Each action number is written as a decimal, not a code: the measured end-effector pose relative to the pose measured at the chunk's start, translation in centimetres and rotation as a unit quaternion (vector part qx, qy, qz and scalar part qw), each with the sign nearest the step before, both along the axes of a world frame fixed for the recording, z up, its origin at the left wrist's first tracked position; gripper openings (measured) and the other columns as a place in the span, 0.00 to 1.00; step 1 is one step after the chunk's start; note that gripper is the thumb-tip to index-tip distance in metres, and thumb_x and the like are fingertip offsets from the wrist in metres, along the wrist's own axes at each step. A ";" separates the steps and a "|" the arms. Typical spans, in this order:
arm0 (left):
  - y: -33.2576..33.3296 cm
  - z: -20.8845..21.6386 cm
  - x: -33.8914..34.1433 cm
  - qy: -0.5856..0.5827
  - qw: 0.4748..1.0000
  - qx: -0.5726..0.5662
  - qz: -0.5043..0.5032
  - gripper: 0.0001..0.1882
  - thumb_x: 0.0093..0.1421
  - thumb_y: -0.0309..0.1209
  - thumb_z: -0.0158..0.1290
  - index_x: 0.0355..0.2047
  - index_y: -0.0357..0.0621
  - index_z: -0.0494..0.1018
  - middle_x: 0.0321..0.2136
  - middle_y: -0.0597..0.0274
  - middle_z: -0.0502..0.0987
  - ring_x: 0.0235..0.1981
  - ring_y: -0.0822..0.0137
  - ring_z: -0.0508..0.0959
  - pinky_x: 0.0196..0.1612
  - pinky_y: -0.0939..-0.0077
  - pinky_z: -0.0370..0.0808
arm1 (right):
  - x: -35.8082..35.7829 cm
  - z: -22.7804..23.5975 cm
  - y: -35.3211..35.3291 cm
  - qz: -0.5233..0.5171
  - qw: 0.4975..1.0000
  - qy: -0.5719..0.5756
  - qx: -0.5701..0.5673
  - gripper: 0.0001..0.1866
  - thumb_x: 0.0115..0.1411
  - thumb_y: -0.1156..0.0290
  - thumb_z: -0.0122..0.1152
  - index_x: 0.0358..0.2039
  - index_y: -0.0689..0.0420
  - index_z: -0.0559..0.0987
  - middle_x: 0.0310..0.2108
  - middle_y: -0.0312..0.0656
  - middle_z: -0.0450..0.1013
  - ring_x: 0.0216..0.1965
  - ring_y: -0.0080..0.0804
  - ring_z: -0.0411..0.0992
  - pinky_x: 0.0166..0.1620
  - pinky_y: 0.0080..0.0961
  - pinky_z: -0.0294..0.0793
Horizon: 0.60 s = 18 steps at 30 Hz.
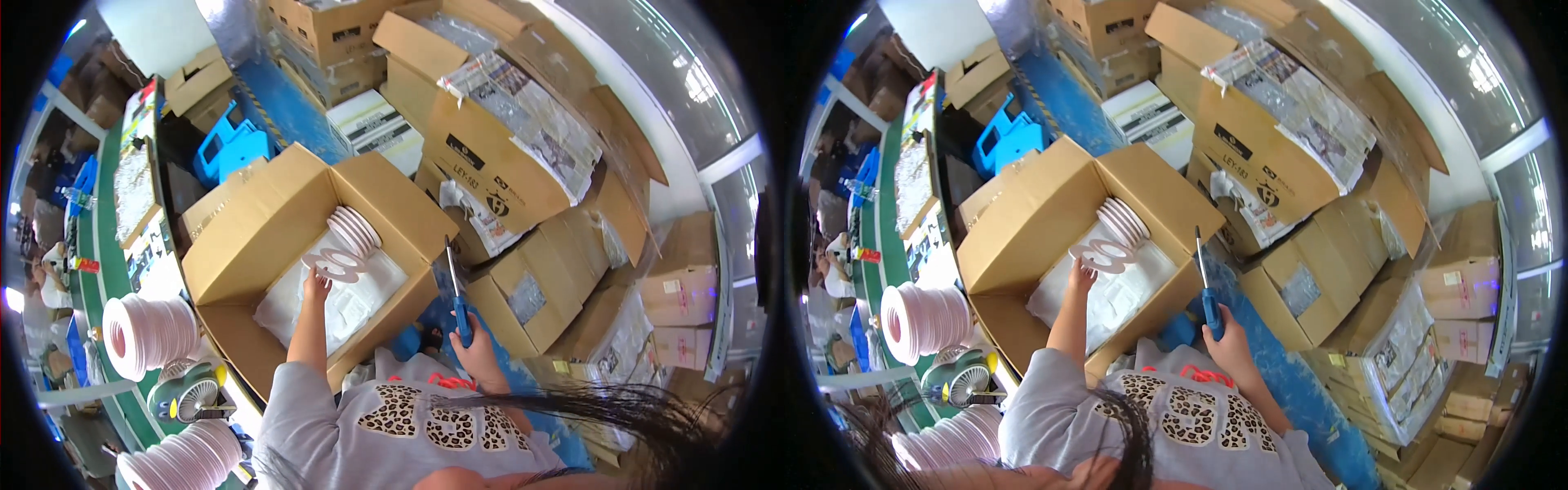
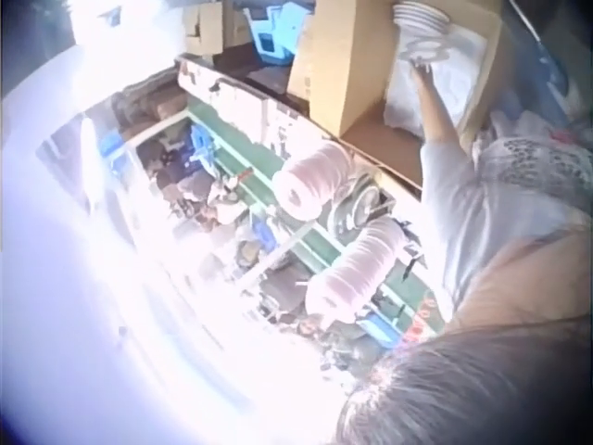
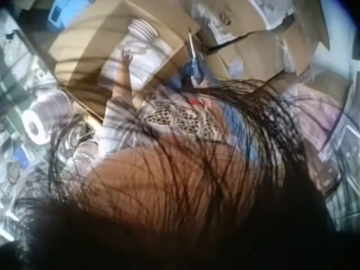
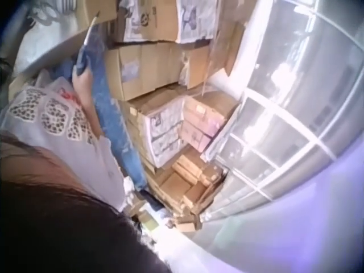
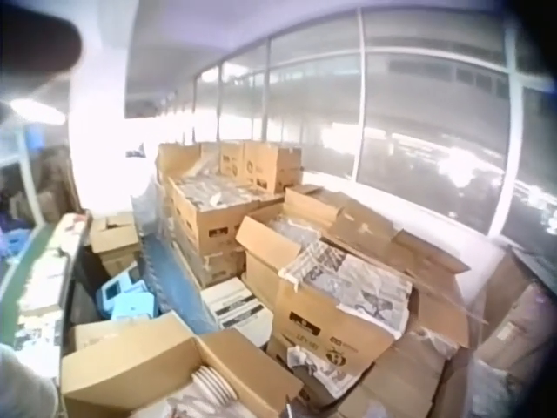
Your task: Sort and pack white circular components into a cardboard box.
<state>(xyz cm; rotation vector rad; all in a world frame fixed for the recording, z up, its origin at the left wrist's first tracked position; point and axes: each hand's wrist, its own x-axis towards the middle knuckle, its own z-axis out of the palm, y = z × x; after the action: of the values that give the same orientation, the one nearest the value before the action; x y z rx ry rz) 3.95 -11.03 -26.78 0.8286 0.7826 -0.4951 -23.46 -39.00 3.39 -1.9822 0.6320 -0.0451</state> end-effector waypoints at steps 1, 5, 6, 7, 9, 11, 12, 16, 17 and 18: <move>0.9 1.6 -0.3 -0.027 0.999 -0.009 0.023 0.21 0.55 0.44 0.50 0.46 0.52 0.63 0.41 0.62 0.71 0.40 0.68 0.68 0.46 0.63 0.62 | 0.3 0.2 0.0 0.020 1.000 -0.015 -0.004 0.21 0.49 0.71 0.56 0.45 0.62 0.66 0.30 0.55 0.71 0.34 0.51 0.71 0.37 0.33 0.69; 0.3 9.8 -0.5 -0.098 0.990 -0.083 0.059 0.21 0.56 0.49 0.47 0.46 0.56 0.63 0.43 0.67 0.71 0.42 0.71 0.67 0.45 0.66 0.63 | 1.3 1.8 -0.4 0.076 0.989 -0.121 -0.038 0.20 0.49 0.72 0.55 0.45 0.60 0.67 0.32 0.55 0.71 0.36 0.54 0.69 0.38 0.36 0.69; -1.9 12.9 -0.3 -0.102 0.984 -0.119 0.079 0.23 0.57 0.49 0.45 0.49 0.53 0.62 0.46 0.68 0.69 0.46 0.70 0.67 0.48 0.64 0.63 | 1.4 2.4 -0.5 0.068 0.983 -0.157 -0.068 0.20 0.49 0.72 0.55 0.43 0.60 0.67 0.32 0.54 0.70 0.36 0.54 0.69 0.38 0.36 0.69; -2.8 15.3 -0.2 -0.117 0.983 -0.120 0.076 0.23 0.57 0.49 0.45 0.49 0.53 0.62 0.46 0.68 0.69 0.46 0.70 0.67 0.48 0.64 0.63 | 1.6 3.0 -0.3 0.066 0.981 -0.171 -0.069 0.20 0.49 0.72 0.55 0.43 0.60 0.67 0.32 0.54 0.70 0.36 0.54 0.69 0.38 0.36 0.69; -4.4 19.0 0.0 -0.248 0.944 -0.209 0.068 0.26 0.58 0.49 0.43 0.51 0.49 0.60 0.50 0.67 0.66 0.51 0.67 0.64 0.52 0.61 0.62 | 2.0 3.9 0.2 0.107 0.979 -0.158 -0.074 0.18 0.48 0.72 0.55 0.41 0.59 0.68 0.31 0.54 0.70 0.36 0.53 0.68 0.37 0.37 0.68; -7.2 22.3 0.9 -0.296 0.917 -0.258 0.071 0.28 0.59 0.50 0.40 0.53 0.46 0.58 0.53 0.64 0.63 0.55 0.63 0.61 0.56 0.59 0.58 | 2.8 4.7 0.7 0.112 0.977 -0.160 -0.082 0.17 0.47 0.73 0.54 0.40 0.58 0.68 0.31 0.53 0.70 0.35 0.53 0.68 0.37 0.39 0.68; -8.5 23.3 1.2 -0.306 0.902 -0.297 0.071 0.28 0.58 0.51 0.40 0.53 0.47 0.59 0.52 0.64 0.63 0.55 0.62 0.61 0.56 0.58 0.58 | 3.3 4.6 1.0 0.143 0.975 -0.140 -0.099 0.18 0.47 0.72 0.55 0.40 0.58 0.68 0.31 0.53 0.71 0.35 0.52 0.69 0.36 0.40 0.68; -14.1 25.8 3.0 -0.279 0.862 -0.408 0.116 0.27 0.59 0.52 0.38 0.49 0.46 0.63 0.47 0.58 0.67 0.50 0.59 0.66 0.54 0.57 0.61 | 4.8 3.6 2.1 0.188 0.965 -0.084 -0.164 0.18 0.45 0.70 0.54 0.39 0.58 0.68 0.25 0.51 0.71 0.29 0.51 0.71 0.33 0.43 0.69; -14.2 25.6 3.6 -0.274 0.860 -0.414 0.118 0.26 0.59 0.52 0.38 0.48 0.46 0.64 0.46 0.58 0.68 0.49 0.59 0.67 0.53 0.58 0.63 | 5.3 3.8 2.7 0.211 0.956 -0.062 -0.194 0.17 0.44 0.69 0.54 0.38 0.58 0.68 0.24 0.51 0.71 0.28 0.50 0.71 0.32 0.43 0.69; -15.0 25.7 4.0 -0.290 0.849 -0.428 0.112 0.26 0.59 0.52 0.37 0.49 0.47 0.63 0.46 0.58 0.68 0.47 0.59 0.68 0.52 0.58 0.64 | 5.4 3.9 2.9 0.211 0.952 -0.050 -0.215 0.16 0.44 0.70 0.53 0.36 0.58 0.68 0.23 0.51 0.72 0.27 0.50 0.71 0.31 0.43 0.70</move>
<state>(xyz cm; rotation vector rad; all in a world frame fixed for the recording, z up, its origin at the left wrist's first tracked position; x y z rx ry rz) 7.97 -26.00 -1.09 0.0156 0.0395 -0.3009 -18.07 -36.07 7.32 -2.4824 0.1235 -0.0225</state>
